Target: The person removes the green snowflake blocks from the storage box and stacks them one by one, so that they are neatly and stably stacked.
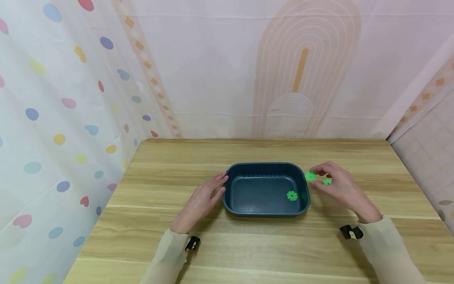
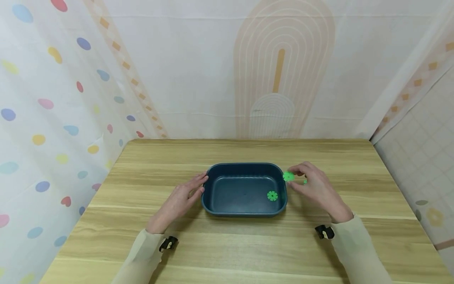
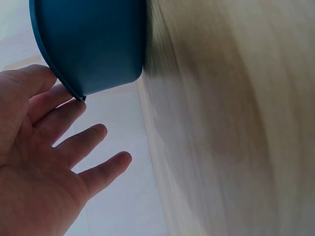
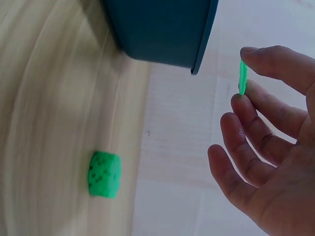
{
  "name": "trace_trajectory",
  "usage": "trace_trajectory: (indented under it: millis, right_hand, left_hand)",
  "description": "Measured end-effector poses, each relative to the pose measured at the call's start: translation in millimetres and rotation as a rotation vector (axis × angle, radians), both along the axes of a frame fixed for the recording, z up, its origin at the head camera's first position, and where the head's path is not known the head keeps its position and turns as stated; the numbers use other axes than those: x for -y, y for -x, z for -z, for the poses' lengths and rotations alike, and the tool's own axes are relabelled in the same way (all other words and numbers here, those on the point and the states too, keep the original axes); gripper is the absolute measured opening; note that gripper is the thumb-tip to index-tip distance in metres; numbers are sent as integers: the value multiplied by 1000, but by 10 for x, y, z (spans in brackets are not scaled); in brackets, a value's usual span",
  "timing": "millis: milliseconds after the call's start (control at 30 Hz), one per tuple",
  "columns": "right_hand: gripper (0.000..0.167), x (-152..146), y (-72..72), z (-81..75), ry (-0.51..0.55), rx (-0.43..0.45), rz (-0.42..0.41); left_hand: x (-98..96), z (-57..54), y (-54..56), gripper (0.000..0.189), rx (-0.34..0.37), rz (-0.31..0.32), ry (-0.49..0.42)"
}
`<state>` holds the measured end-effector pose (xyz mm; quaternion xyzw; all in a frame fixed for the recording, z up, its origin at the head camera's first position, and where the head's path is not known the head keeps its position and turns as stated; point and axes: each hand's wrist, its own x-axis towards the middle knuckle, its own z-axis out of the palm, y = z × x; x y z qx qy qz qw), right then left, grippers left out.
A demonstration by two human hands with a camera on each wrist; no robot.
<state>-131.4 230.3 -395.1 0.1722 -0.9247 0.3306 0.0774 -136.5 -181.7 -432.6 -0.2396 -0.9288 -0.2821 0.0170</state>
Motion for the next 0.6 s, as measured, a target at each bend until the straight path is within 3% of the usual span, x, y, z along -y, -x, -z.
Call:
trace_trajectory:
  millis: [600]
  right_hand:
    - [32, -301, 17, 105, 5, 37, 48]
  left_hand:
    - [-7, 18, -1, 44, -3, -7, -11]
